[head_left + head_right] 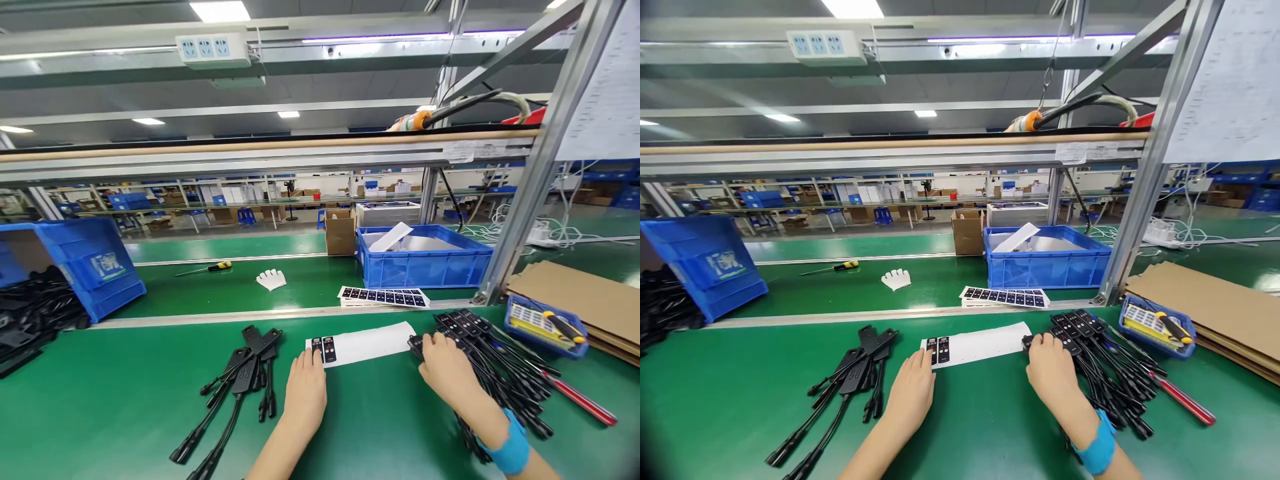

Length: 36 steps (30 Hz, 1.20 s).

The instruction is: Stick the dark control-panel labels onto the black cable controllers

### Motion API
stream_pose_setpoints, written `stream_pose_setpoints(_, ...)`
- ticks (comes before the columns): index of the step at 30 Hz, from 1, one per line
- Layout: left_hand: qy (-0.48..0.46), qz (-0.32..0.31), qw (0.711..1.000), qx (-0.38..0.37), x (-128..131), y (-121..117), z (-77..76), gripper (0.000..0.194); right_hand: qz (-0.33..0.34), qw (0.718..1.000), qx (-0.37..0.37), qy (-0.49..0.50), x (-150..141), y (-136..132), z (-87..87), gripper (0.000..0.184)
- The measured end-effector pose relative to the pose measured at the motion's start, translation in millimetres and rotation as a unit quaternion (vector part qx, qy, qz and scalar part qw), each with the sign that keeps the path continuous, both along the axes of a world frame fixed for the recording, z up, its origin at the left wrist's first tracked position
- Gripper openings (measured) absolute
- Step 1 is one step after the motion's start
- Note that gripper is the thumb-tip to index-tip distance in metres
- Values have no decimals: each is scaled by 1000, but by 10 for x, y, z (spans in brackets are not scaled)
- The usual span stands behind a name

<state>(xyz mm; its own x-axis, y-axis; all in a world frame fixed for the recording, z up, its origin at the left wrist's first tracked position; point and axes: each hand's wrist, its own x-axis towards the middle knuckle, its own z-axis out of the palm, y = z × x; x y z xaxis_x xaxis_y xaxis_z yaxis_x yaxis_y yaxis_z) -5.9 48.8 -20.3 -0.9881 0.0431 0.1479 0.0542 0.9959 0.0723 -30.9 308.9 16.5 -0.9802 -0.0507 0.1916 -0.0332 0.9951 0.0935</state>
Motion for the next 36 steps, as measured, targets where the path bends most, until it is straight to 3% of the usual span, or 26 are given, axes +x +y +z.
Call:
stream_pose_setpoints(4, -22, 8, 999, -23, 9, 14, -15, 48, -5, 999, 44, 13, 8, 54, -10, 43)
stream_pose_setpoints(6, -31, 6, 999, -29, 11, 22, -6, 48, 35, 999, 7, 5, -51, -49, 27, 44)
stream_pose_setpoints(11, -36, 5, 999, -37, 19, 33, 34, 41, 203, 965, -151, -64, -392, -643, -11, 30)
stream_pose_setpoints(15, -27, 13, 999, -41, 23, 36, 39, 39, 236, 949, -194, -81, -667, -1123, -248, 29)
stream_pose_setpoints(18, -25, 17, 999, -40, 13, 35, 22, 39, 240, 945, -209, -71, -740, -1320, -402, 25)
stream_pose_setpoints(22, -30, 14, 999, -35, 5, 44, 4, 42, 245, 944, -213, -59, -703, -1394, -462, 30)
stream_pose_setpoints(31, -40, 12, 999, -25, 6, 78, 7, 40, 220, 951, -203, -74, -734, -1422, -412, 29)
stream_pose_setpoints(36, -34, 8, 999, -18, -4, 67, -8, 40, 235, 947, -211, -56, -719, -1398, -421, 14)
